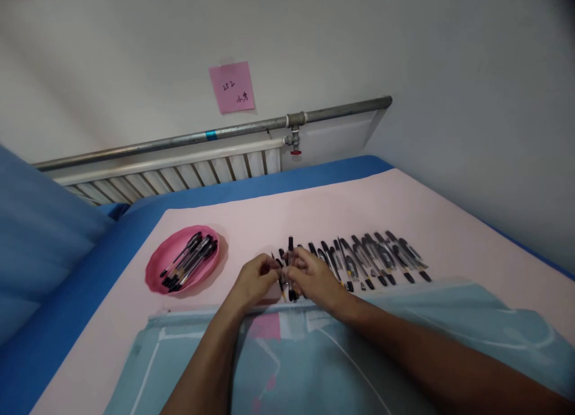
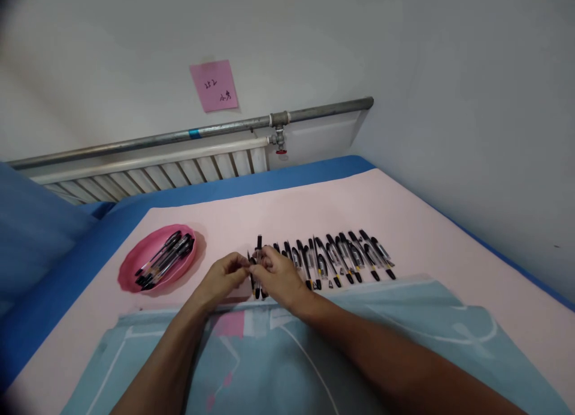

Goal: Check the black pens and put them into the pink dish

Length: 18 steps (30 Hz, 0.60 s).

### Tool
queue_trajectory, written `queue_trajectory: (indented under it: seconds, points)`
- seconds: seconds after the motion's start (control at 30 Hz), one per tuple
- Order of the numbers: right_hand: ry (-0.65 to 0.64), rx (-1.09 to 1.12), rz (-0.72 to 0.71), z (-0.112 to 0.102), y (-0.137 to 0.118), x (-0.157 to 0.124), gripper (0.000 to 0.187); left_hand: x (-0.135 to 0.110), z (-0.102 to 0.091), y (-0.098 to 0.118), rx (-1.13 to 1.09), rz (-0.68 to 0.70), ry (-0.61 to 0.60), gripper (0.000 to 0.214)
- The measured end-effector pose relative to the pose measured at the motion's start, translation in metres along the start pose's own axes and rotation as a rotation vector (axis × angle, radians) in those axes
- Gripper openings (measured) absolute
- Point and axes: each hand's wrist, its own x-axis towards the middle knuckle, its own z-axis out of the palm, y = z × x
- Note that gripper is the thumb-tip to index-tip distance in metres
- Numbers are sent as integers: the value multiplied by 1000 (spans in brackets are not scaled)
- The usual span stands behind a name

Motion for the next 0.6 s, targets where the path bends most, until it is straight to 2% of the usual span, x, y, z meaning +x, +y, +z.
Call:
queue_trajectory:
  seconds: [0.1, 0.2, 0.43, 0.6]
  points:
    - [9, 11, 9, -2, -3, 1, 15, 2, 3, -2, 347, -32, 77, 9]
    - [-30, 1, 14, -1, -4, 0, 15, 2, 5, 1, 534, -58, 91, 12]
    - [-61, -15, 8, 0, -1, -1, 14, 1, 7, 10, 695, -100, 52, 18]
    - [-71, -37, -7, 0, 2, 0, 14, -1, 6, 11, 788, -202, 87, 22]
